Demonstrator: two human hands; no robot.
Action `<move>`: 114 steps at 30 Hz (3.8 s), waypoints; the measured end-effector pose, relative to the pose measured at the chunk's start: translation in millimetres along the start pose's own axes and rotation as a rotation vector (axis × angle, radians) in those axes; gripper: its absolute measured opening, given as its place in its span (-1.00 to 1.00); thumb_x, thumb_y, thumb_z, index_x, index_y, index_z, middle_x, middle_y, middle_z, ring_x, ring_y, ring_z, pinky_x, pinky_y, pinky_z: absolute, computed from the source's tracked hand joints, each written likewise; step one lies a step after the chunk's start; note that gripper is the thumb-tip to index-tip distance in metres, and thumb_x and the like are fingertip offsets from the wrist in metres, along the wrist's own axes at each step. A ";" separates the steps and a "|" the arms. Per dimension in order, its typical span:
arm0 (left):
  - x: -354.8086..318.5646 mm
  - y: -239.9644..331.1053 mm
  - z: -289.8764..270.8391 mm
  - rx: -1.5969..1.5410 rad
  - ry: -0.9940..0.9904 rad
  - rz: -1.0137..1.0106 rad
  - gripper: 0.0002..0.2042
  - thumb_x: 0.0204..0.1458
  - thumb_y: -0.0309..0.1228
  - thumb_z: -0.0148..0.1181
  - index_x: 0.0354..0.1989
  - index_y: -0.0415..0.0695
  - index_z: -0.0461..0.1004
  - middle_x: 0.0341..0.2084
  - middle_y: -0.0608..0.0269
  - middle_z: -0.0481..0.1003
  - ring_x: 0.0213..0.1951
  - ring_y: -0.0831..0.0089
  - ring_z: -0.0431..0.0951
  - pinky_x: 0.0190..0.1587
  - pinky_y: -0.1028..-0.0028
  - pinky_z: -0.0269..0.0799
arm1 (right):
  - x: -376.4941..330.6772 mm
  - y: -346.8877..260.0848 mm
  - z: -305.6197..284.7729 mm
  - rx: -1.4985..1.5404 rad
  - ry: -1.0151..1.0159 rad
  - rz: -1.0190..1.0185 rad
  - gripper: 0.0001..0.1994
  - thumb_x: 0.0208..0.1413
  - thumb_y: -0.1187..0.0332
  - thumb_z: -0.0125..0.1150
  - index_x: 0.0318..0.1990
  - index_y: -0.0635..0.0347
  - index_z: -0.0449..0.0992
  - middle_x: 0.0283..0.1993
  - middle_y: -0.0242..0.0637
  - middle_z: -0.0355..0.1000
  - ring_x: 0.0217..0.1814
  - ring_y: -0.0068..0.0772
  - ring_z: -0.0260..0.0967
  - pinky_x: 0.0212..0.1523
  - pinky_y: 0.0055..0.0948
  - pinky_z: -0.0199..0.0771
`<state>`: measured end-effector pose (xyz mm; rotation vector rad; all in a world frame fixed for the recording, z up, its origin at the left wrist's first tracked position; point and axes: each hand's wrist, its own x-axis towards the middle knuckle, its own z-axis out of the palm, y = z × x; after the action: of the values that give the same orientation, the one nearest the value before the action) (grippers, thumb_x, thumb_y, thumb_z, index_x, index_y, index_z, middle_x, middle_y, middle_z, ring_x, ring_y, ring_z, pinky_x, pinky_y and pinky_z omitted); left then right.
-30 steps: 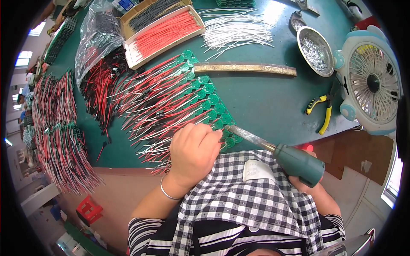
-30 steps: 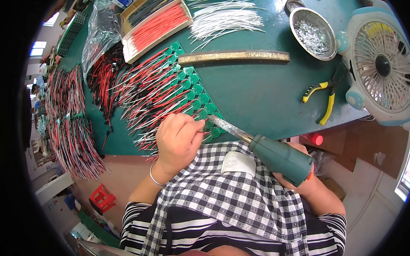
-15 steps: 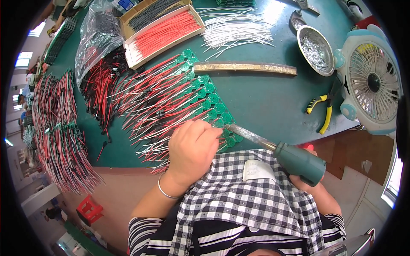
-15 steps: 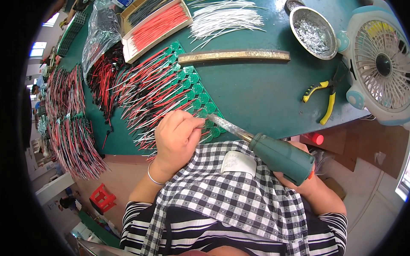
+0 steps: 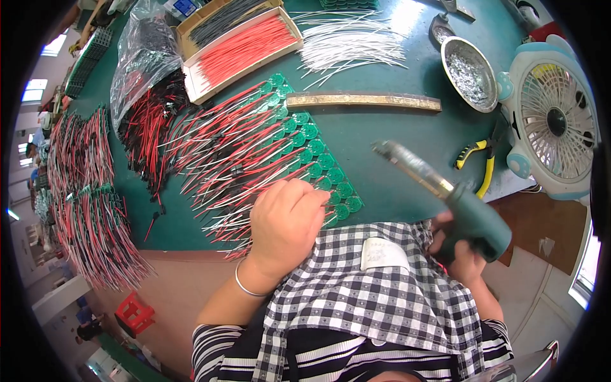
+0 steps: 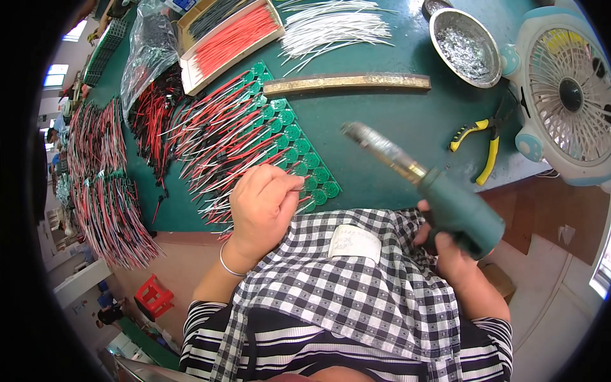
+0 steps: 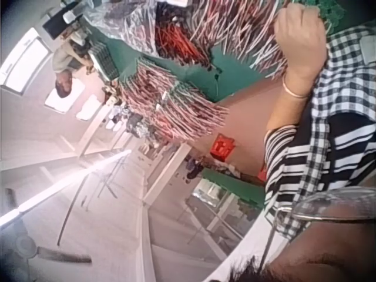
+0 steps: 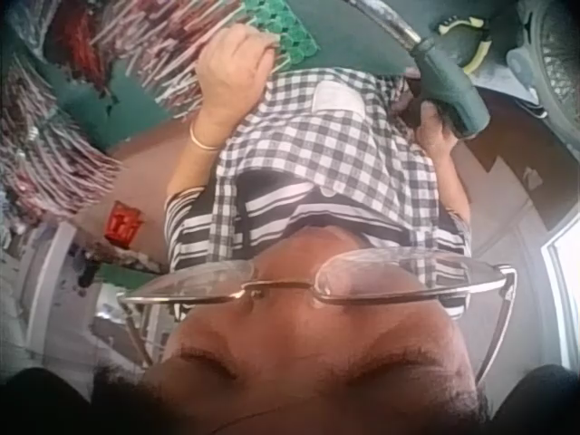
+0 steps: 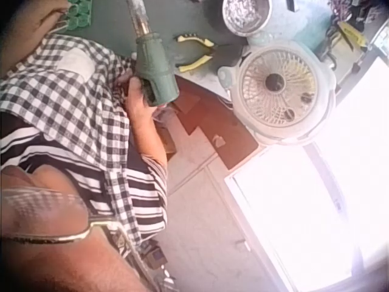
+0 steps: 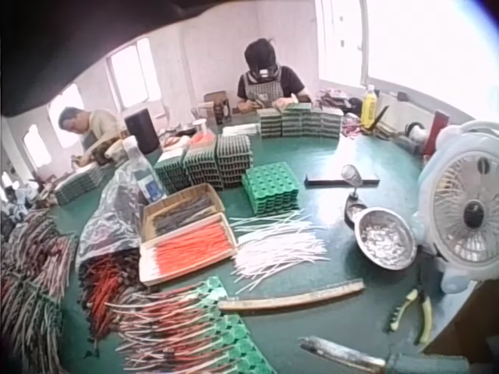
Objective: The person positions wires onto circuit boards by hand and attaches them using a soldering gun.
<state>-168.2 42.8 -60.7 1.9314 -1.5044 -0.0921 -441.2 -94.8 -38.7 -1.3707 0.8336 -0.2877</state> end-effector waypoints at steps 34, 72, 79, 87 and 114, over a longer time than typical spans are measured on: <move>8.1 -10.4 -12.4 0.042 -0.124 0.167 -0.80 -0.26 -0.55 0.21 -0.36 -0.14 0.57 -0.50 0.26 0.38 -0.46 0.32 0.43 -0.46 0.40 0.36 | 10.3 -19.9 8.7 -0.004 -0.092 -0.004 -0.54 0.03 0.17 0.22 0.02 0.32 0.42 -0.20 -0.29 0.46 -0.38 -0.56 0.37 -0.35 -0.54 0.40; -8.0 -13.1 -7.8 -0.149 0.092 0.202 -0.86 -0.13 -0.46 0.11 -0.36 -0.16 0.42 -0.41 0.17 0.38 -0.29 0.20 0.43 -0.24 0.29 0.40 | 30.7 15.4 -13.2 0.311 0.265 -0.045 -0.53 -0.01 0.16 0.20 -0.03 0.33 0.37 -0.50 -0.31 0.38 -0.31 -0.48 0.33 -0.24 -0.44 0.39; -11.1 3.2 -14.8 -0.016 -0.067 0.169 -0.74 -0.23 -0.56 0.22 -0.28 -0.14 0.55 -0.42 0.25 0.41 -0.37 0.29 0.44 -0.34 0.35 0.38 | 10.4 11.0 -1.0 0.059 0.189 0.282 -0.39 0.05 -0.08 0.20 0.03 0.30 0.37 -0.16 -0.20 0.45 -0.23 -0.41 0.40 -0.08 -0.42 0.39; -8.7 2.0 4.9 0.060 -0.001 0.189 -0.83 -0.21 -0.49 0.23 -0.37 -0.13 0.51 -0.52 0.34 0.35 -0.42 0.37 0.39 -0.32 0.36 0.23 | -4.8 6.3 -24.8 -0.653 -0.184 -0.184 -0.75 -0.02 0.26 0.21 -0.21 0.17 0.54 -0.33 -0.35 0.52 -0.03 -0.30 0.36 -0.09 -0.29 0.31; -13.0 7.4 3.2 0.053 -0.041 0.118 -0.77 -0.30 -0.59 0.31 -0.39 -0.10 0.54 -0.46 0.34 0.41 -0.37 0.32 0.41 -0.27 0.33 0.26 | 5.9 13.6 -12.1 -0.784 -0.120 -0.526 -0.76 -0.14 0.38 0.26 -0.23 0.15 0.57 -0.19 -0.24 0.49 -0.15 -0.09 0.38 -0.09 -0.21 0.35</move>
<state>-180.1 52.0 -63.5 1.8882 -1.6598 -0.0404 -449.0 -104.6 -53.2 -2.3235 0.4741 -0.2879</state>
